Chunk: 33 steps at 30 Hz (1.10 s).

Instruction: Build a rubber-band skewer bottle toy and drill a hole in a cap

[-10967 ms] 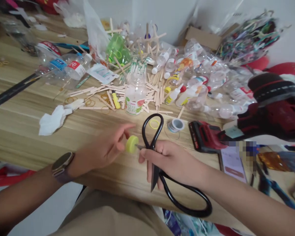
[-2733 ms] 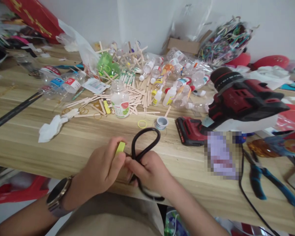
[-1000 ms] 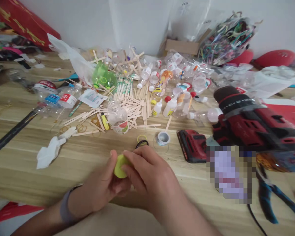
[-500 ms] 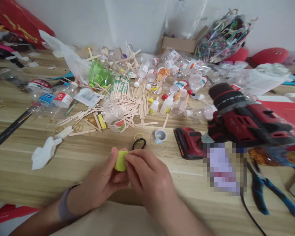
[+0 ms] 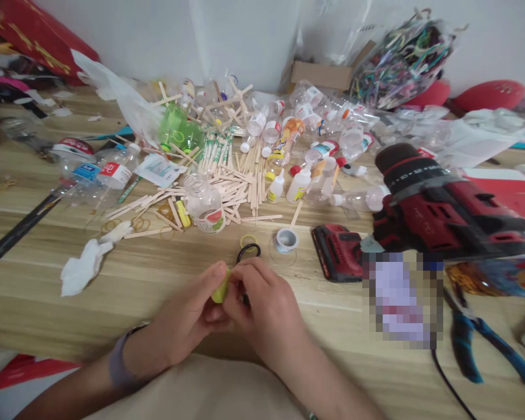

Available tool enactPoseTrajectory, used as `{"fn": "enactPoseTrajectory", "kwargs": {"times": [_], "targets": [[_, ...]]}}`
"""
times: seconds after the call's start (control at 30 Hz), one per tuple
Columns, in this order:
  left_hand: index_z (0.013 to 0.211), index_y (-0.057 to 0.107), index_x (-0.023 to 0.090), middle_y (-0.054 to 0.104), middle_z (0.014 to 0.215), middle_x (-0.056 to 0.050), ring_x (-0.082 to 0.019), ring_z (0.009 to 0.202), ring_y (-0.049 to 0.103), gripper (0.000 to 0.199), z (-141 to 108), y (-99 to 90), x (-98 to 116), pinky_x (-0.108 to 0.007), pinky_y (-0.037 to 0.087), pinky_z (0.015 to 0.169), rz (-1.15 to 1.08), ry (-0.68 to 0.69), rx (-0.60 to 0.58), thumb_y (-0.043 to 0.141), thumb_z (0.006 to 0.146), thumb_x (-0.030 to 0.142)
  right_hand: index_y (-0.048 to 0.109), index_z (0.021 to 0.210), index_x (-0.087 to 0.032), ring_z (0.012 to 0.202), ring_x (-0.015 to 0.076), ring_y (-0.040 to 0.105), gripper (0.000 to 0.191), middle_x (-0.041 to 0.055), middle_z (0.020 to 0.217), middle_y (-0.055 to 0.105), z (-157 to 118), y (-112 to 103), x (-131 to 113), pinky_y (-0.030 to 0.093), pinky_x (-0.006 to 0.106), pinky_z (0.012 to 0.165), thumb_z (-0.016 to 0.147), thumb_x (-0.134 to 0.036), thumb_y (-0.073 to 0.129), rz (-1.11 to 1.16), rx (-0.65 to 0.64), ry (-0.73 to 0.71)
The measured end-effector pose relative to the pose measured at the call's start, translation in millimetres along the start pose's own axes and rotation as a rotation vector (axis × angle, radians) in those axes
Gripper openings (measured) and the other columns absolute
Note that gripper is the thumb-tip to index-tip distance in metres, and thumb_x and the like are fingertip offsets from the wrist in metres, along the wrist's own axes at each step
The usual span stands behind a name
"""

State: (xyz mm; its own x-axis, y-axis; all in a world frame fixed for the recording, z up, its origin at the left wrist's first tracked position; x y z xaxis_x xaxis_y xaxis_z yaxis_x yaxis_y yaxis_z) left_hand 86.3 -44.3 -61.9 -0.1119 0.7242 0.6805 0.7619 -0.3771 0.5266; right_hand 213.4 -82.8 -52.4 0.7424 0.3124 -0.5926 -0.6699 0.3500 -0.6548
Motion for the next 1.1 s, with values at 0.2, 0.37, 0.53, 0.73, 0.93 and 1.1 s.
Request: {"fn": "enactPoseTrajectory", "kwargs": {"times": [0.2, 0.37, 0.53, 0.73, 0.93, 1.1], "targets": [[0.075, 0.039, 0.022, 0.034, 0.065, 0.008, -0.007, 0.054, 0.022, 0.043, 3.5, -3.2, -3.5, -0.019, 0.023, 0.051, -0.119, -0.042, -0.059, 0.067, 0.077, 0.054, 0.052, 0.074, -0.021, 0.063, 0.0128, 0.060, 0.016, 0.0001, 0.071, 0.060, -3.3, 4.8, 4.0, 0.048, 0.022, 0.057, 0.084, -0.009, 0.048, 0.097, 0.024, 0.098], [0.075, 0.039, 0.021, 0.036, 0.064, 0.008, -0.006, 0.054, 0.026, 0.042, 5.1, -4.0, -6.6, -0.020, 0.023, 0.051, -0.110, 0.005, -0.063, 0.066, 0.081, 0.053, 0.053, 0.076, -0.020, 0.066, 0.0129, 0.060, 0.016, 0.0011, 0.075, 0.060, -5.0, 7.4, 3.9, 0.049, 0.022, 0.061, 0.085, -0.009, 0.048, 0.074, 0.027, 0.070], [0.076, 0.046, 0.019, 0.042, 0.057, 0.006, -0.007, 0.050, 0.026, 0.043, 4.9, -15.2, -7.9, -0.019, 0.024, 0.049, -0.090, 0.003, -0.102, 0.056, 0.086, 0.060, 0.060, 0.086, -0.019, 0.072, 0.0149, 0.063, 0.012, 0.0038, 0.083, 0.065, -7.3, -8.1, 15.1, 0.052, 0.024, 0.064, 0.092, -0.013, 0.052, 0.118, -0.088, 0.046], [0.079, 0.054, 0.017, 0.033, 0.047, 0.008, -0.007, 0.043, 0.014, 0.046, 3.2, -34.1, -3.1, -0.018, 0.017, 0.042, -0.236, -0.059, 0.060, 0.036, 0.096, 0.056, 0.049, 0.139, -0.017, 0.133, 0.0316, 0.046, 0.067, 0.0156, 0.143, 0.052, -23.6, -22.8, 57.9, 0.042, 0.048, 0.106, 0.078, -0.023, 0.076, -0.197, -0.679, -0.111], [0.074, 0.056, 0.015, 0.032, 0.043, 0.007, -0.007, 0.041, 0.015, 0.056, 1.1, -35.4, -4.9, -0.018, 0.016, 0.040, -0.301, -0.114, 0.135, 0.024, 0.100, 0.052, 0.047, 0.144, -0.012, 0.131, 0.0384, 0.044, 0.089, 0.0217, 0.134, 0.055, -14.1, -2.7, 65.6, 0.027, 0.056, 0.113, 0.067, -0.042, 0.081, -0.450, -0.809, -0.299], [0.072, 0.057, 0.015, 0.034, 0.043, 0.007, -0.006, 0.041, 0.018, 0.055, -3.9, -37.8, -3.6, -0.018, 0.018, 0.040, -0.318, -0.053, 0.158, 0.026, 0.100, 0.050, 0.059, 0.132, -0.014, 0.099, 0.0373, 0.058, 0.073, 0.0154, 0.101, 0.060, -9.8, 1.0, 55.3, 0.051, 0.050, 0.085, 0.066, -0.039, 0.079, -0.525, -0.817, -0.314]]}}
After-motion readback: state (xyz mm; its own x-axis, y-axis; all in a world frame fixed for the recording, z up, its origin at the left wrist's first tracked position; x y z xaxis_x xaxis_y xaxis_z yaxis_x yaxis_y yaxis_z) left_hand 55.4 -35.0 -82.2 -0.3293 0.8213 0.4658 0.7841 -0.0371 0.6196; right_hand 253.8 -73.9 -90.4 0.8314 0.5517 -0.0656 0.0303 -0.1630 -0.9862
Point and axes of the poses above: each hand's wrist, its own z-axis towards the middle knuckle, its own y-axis out of the palm, x = y × z, the point moved 1 cm from there along z, towards the middle knuckle
